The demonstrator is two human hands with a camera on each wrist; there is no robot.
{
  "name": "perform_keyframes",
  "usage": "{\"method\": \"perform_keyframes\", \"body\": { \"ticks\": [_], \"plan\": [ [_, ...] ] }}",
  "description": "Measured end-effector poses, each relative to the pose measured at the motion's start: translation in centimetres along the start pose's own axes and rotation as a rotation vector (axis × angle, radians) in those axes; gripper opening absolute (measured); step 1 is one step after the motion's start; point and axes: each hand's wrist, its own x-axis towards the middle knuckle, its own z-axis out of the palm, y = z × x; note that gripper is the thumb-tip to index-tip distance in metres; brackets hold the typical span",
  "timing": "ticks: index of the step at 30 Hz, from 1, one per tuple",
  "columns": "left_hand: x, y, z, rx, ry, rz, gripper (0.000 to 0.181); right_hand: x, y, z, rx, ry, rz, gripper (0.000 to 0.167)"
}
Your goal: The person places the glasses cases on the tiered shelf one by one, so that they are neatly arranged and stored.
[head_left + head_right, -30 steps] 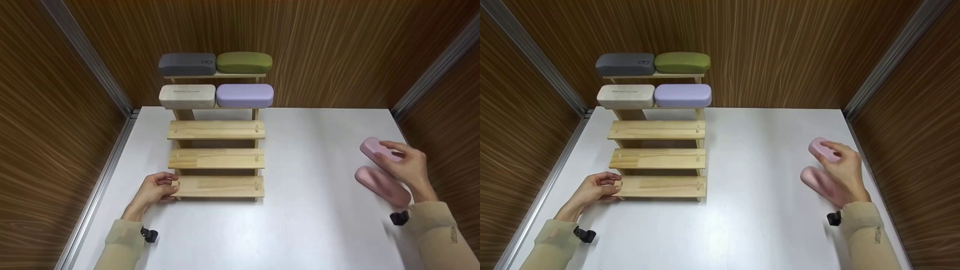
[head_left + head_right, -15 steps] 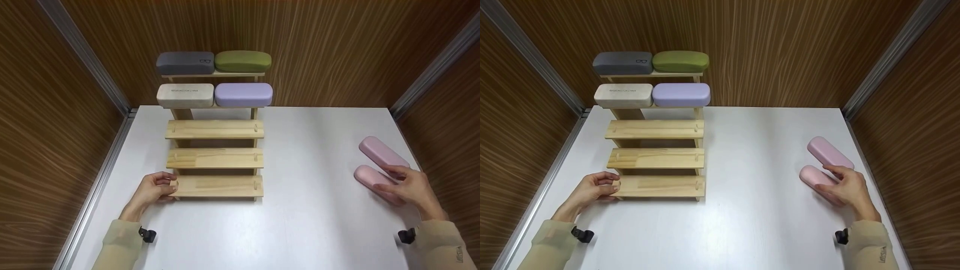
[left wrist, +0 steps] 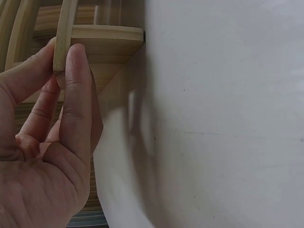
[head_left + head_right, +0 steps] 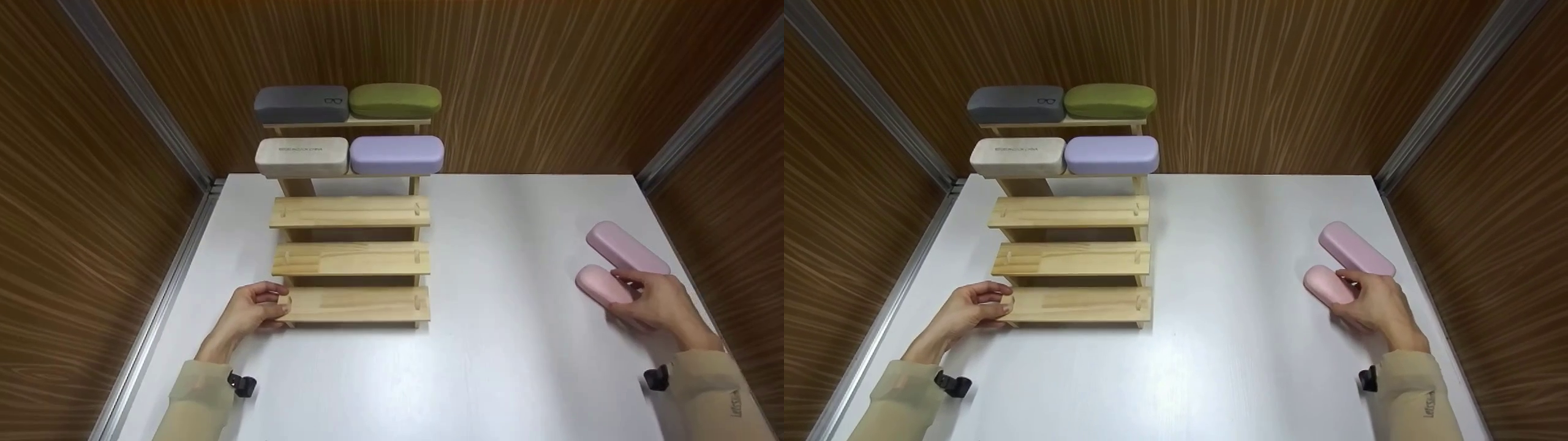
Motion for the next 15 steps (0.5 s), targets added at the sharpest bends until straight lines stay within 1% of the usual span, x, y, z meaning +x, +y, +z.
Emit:
{"method": "perform_keyframes", "body": {
  "ticks": [3,10,15],
  "plan": [
    [0.0,0.0,0.0,0.002,-0.004,0.007,0.041,0.3,-0.5,0.6,0.009,0.040,-0.012,0.071],
    [0.0,-0.1,0.1,-0.015,0.009,0.003,0.044,1.3,-1.9,1.2,0.026,0.072,-0.041,0.067],
    [-0.1,-0.1,0.1,-0.020,0.000,0.007,0.045,1.8,-2.5,1.3,0.014,0.093,-0.053,0.067]
  ]
}}
